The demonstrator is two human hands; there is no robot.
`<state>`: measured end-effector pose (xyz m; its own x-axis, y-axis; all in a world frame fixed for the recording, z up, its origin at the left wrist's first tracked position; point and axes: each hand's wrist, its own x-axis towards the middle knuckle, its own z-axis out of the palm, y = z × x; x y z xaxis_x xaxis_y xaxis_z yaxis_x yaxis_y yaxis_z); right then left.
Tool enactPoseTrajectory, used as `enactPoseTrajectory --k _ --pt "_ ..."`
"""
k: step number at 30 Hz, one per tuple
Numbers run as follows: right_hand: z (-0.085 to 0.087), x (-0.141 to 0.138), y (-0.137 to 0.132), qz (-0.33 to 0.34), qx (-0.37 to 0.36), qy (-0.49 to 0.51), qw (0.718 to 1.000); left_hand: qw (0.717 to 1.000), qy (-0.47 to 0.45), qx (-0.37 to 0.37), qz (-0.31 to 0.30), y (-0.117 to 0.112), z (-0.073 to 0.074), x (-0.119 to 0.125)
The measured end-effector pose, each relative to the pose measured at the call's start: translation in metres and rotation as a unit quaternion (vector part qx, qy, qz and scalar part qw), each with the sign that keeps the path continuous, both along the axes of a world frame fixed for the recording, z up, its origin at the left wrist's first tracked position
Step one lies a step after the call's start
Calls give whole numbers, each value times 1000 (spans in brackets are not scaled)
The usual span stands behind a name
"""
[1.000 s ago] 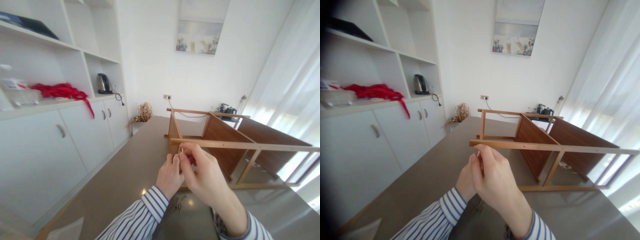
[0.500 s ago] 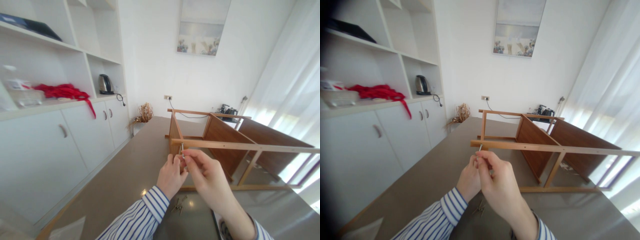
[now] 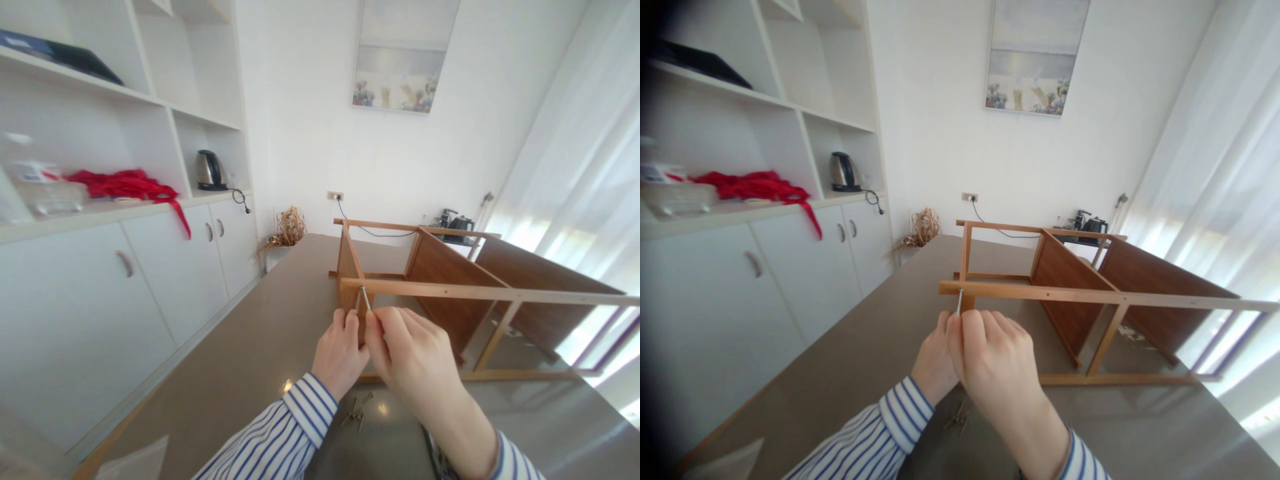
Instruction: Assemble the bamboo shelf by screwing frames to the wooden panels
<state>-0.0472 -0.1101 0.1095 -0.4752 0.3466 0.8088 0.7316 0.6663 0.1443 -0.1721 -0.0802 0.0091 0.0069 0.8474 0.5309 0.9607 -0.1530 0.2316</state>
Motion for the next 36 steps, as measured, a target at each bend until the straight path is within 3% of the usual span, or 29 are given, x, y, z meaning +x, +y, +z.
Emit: enactPoseTrajectory --k 5,9,17,25,29,36 --pt "-5 -18 -6 -22 -118 118 986 999 -32 -27 5 -3 5 0" --pt "1 -18 -11 -8 -204 138 969 998 -49 -26 8 -3 6 0" --pt "7 -10 -10 63 -219 177 957 1000 -20 -18 -5 -3 4 0" --pt "12 -1 -5 191 -284 125 931 1000 -12 11 -16 4 -6 -1" --pt "15 7 1 197 -265 61 942 1000 -5 10 -4 4 -6 1" --pt "27 5 4 160 -143 -21 976 999 3 38 -6 6 -13 0"
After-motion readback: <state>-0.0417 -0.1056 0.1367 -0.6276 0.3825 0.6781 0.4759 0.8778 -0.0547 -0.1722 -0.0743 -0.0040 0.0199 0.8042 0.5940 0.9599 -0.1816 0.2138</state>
